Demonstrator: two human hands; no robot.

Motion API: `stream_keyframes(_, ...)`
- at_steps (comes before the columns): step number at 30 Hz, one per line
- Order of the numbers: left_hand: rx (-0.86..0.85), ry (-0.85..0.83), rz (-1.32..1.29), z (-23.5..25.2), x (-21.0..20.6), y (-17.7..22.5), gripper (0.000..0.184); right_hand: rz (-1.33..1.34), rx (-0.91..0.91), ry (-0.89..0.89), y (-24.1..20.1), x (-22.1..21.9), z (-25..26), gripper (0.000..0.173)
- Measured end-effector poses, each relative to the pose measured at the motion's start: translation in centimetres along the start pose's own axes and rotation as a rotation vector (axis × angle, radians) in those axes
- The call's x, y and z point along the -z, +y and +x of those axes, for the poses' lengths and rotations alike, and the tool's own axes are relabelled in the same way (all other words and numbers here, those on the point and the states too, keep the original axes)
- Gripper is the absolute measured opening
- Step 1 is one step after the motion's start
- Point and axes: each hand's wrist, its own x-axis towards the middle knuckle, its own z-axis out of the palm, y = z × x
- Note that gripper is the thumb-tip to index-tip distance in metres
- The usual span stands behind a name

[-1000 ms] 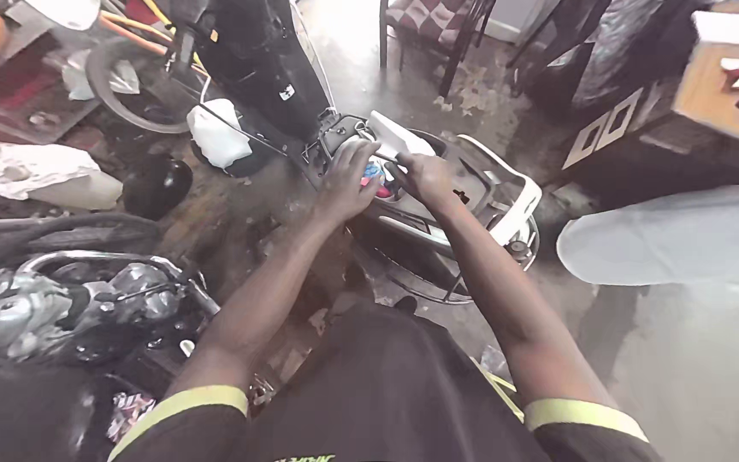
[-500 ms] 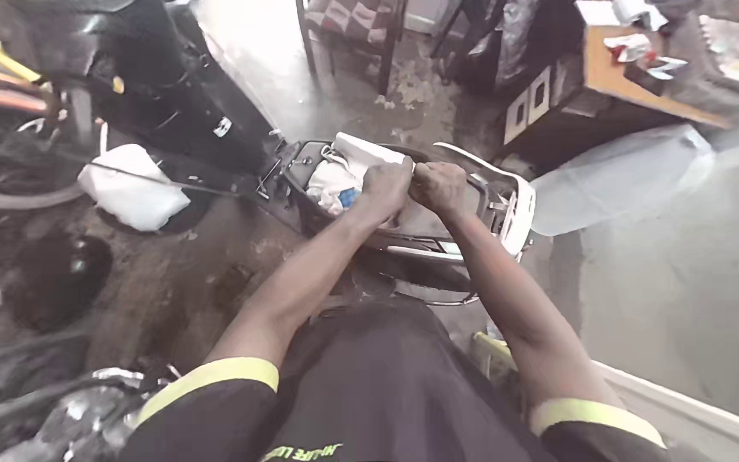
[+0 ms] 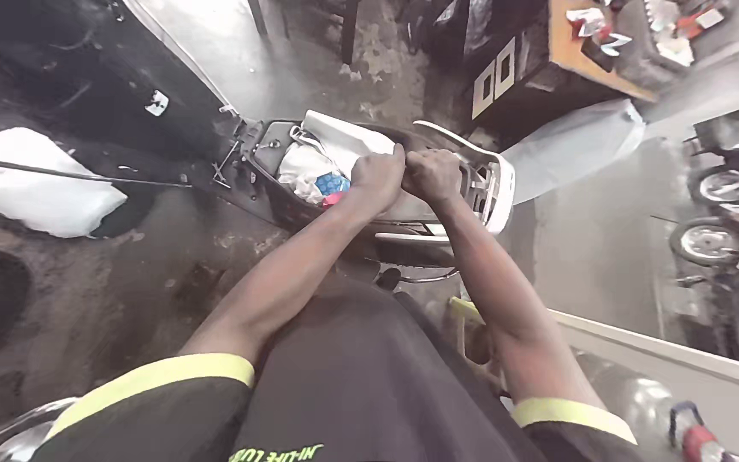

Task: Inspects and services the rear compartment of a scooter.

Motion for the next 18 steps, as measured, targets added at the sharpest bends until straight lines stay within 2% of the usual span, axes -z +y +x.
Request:
stream_keyframes(4,0.073,0.031,0.018,-0.2,-0.5,1.0,0.055,0.095,0.037,0.029,0.7,0.0,-0.5,0.026)
stream_keyframes(6,0.108,0.066,0.034,-0.1,-0.6,1.5,0.048,0.126,0.063,0.058,1.2,-0.3,-0.5,0.024)
stream_keyframes(8,0.172,0.087,0.065,-0.6,-0.9,2.3,0.043,0.204,0.12,0.003,1.9,-0.8,-0.3,0.023)
stream_keyframes(10,0.256,0.129,0.03,-2.3,-1.7,4.1,0.045,0.376,0.343,-0.217,3.6,-1.0,1.8,0.02)
stream_keyframes(11,0.297,0.179,-0.022,-3.0,-2.2,5.0,0.054,0.433,0.478,-0.325,4.3,-1.1,3.5,0.022)
stream_keyframes(13,0.35,0.285,-0.155,-4.4,-3.3,5.3,0.072,0.473,0.62,-0.325,3.3,-2.2,5.1,0.026)
stream_keyframes(15,0.349,0.322,-0.386,-5.7,-3.9,3.8,0.083,0.532,0.538,-0.144,1.5,-3.2,4.1,0.021)
stream_keyframes(16,0.334,0.314,-0.564,-6.3,-3.9,3.1,0.082,0.578,0.415,0.006,0.7,-3.9,3.0,0.016)
stream_keyframes(18,0.233,0.334,-1.022,-7.1,-4.6,2.4,0.059,0.695,0.092,0.185,-1.1,-5.7,0.9,0.018)
